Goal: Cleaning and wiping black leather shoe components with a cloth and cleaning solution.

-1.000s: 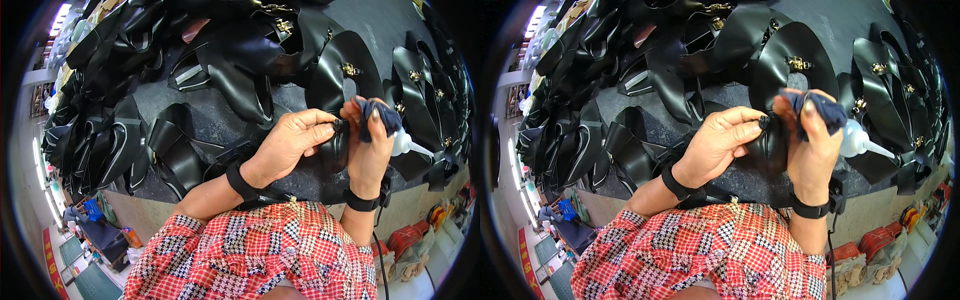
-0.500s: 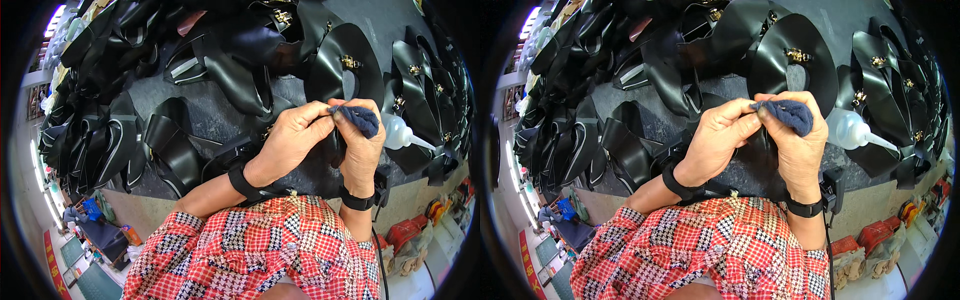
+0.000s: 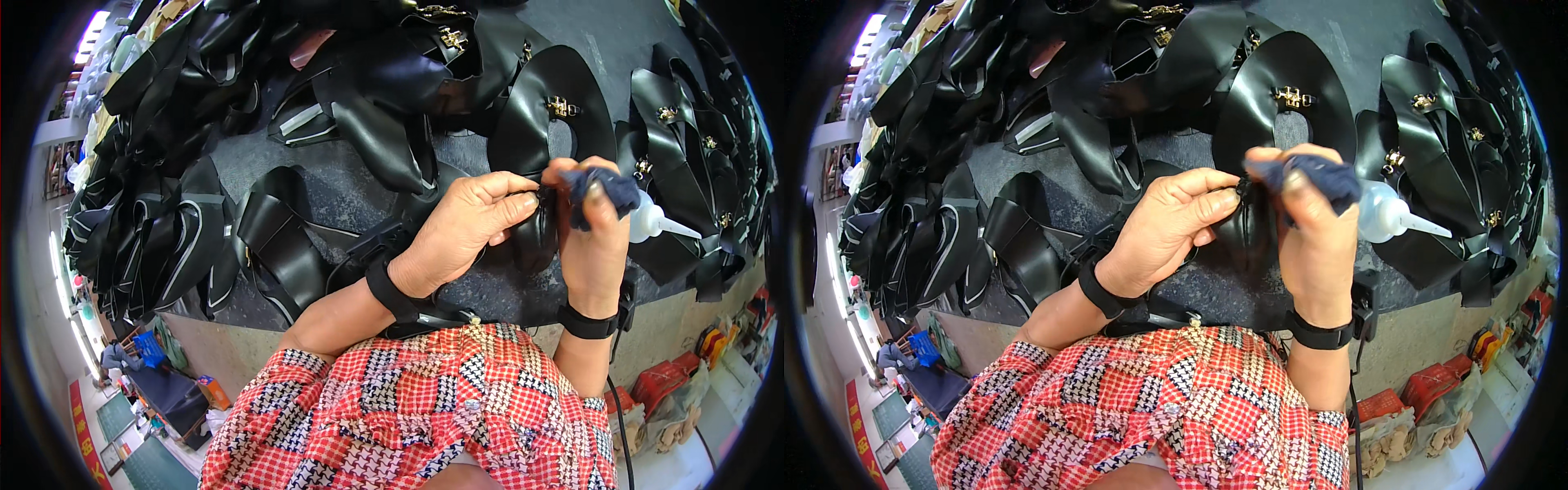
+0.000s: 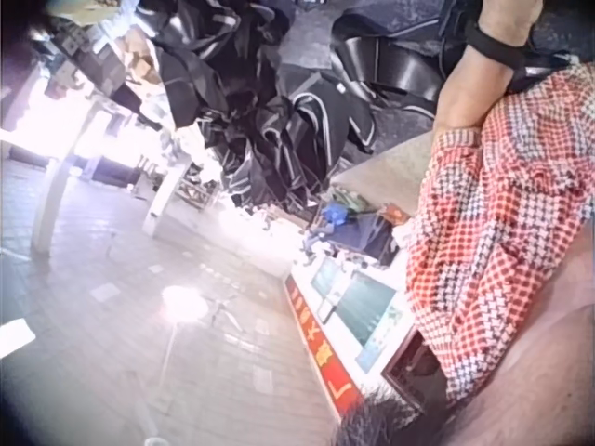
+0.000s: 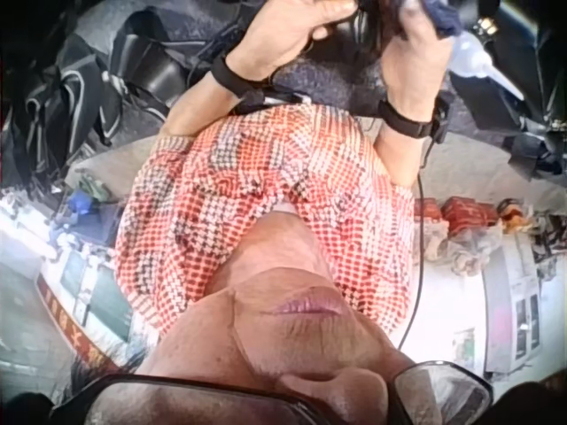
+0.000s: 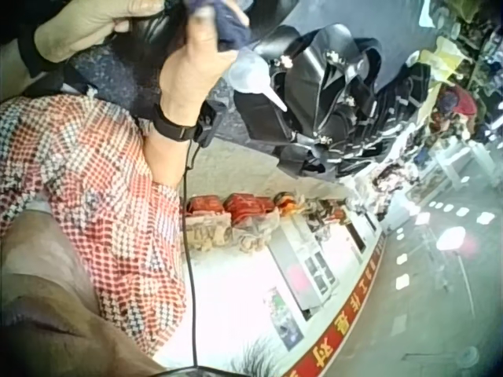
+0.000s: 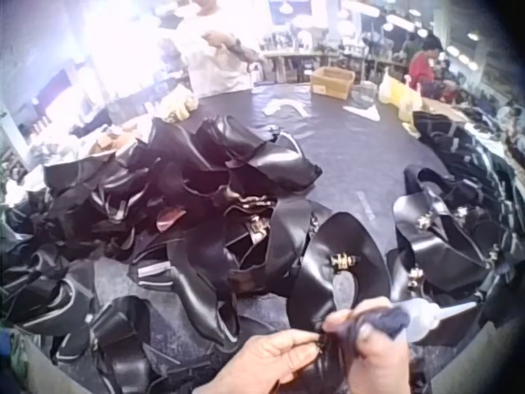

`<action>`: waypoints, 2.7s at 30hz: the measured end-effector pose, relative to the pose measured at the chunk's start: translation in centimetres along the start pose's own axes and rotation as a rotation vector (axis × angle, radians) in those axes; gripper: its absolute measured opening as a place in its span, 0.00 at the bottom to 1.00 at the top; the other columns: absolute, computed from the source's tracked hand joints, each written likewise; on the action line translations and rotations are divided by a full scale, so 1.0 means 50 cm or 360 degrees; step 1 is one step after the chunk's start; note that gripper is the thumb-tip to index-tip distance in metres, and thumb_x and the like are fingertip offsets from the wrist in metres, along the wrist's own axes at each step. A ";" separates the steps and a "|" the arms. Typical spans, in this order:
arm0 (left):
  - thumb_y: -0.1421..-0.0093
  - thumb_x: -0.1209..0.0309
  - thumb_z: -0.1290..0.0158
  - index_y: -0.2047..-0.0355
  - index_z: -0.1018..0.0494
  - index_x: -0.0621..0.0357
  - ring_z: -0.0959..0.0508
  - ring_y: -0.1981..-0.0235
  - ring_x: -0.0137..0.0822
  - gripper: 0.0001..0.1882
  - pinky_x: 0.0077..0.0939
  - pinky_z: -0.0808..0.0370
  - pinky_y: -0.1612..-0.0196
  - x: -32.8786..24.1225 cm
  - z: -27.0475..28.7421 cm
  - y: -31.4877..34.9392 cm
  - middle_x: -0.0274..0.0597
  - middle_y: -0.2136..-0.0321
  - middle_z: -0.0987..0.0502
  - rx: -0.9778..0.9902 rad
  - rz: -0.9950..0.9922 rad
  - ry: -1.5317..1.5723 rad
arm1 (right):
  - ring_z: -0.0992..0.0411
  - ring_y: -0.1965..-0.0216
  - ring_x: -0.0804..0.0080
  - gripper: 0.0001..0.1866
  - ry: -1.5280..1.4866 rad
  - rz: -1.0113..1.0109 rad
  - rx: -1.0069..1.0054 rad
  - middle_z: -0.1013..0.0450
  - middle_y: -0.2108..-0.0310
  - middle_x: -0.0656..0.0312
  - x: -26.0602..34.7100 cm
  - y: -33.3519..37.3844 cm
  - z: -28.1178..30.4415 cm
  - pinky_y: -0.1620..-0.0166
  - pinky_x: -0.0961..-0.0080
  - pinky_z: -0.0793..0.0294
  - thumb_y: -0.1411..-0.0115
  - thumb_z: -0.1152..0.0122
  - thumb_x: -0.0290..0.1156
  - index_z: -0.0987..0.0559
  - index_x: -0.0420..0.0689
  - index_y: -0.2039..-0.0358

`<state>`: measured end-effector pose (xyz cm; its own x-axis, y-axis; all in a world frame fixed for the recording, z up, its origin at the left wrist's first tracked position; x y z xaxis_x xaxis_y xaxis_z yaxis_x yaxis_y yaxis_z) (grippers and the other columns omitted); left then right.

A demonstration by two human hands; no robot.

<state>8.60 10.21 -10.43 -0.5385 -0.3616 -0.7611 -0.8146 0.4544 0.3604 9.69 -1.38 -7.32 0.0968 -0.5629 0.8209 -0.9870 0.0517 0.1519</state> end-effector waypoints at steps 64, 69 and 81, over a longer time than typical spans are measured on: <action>0.42 0.72 0.52 0.60 0.29 0.61 0.39 0.80 0.14 0.11 0.08 0.41 0.79 0.016 -0.012 0.015 0.24 0.80 0.34 -0.0057 0.0004 -0.0203 | 0.28 0.69 0.69 0.08 -0.0116 -0.0199 -0.0181 0.27 0.72 0.57 -0.048 -0.003 0.034 0.61 0.75 0.29 0.48 0.42 0.26 0.28 0.39 0.67; 0.43 0.74 0.52 0.60 0.30 0.60 0.36 0.77 0.14 0.10 0.07 0.39 0.76 0.008 -0.001 0.021 0.25 0.74 0.31 -0.0126 0.0028 -0.0106 | 0.29 0.64 0.67 0.13 -0.0128 -0.0146 -0.0090 0.28 0.67 0.53 -0.038 0.003 0.047 0.55 0.71 0.32 0.50 0.41 0.32 0.29 0.38 0.66; 0.44 0.78 0.53 0.62 0.30 0.65 0.36 0.76 0.13 0.09 0.08 0.40 0.76 -0.018 -0.011 0.025 0.25 0.76 0.31 -0.0046 -0.0061 -0.0118 | 0.29 0.64 0.73 0.13 0.0635 -0.0008 0.0407 0.27 0.66 0.57 0.003 0.004 -0.025 0.59 0.80 0.30 0.57 0.38 0.16 0.28 0.37 0.68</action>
<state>7.96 10.64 -9.02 -0.4903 -0.3167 -0.8120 -0.8407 0.4174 0.3449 9.68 -0.45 -6.48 0.0936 -0.1990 0.9755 -0.9814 -0.1832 0.0568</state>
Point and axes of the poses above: each hand's wrist, its own y-axis away from the middle knuckle, its own z-axis out of the back of the hand, x = y × z, the point moved 9 cm from there along -y, towards the middle knuckle
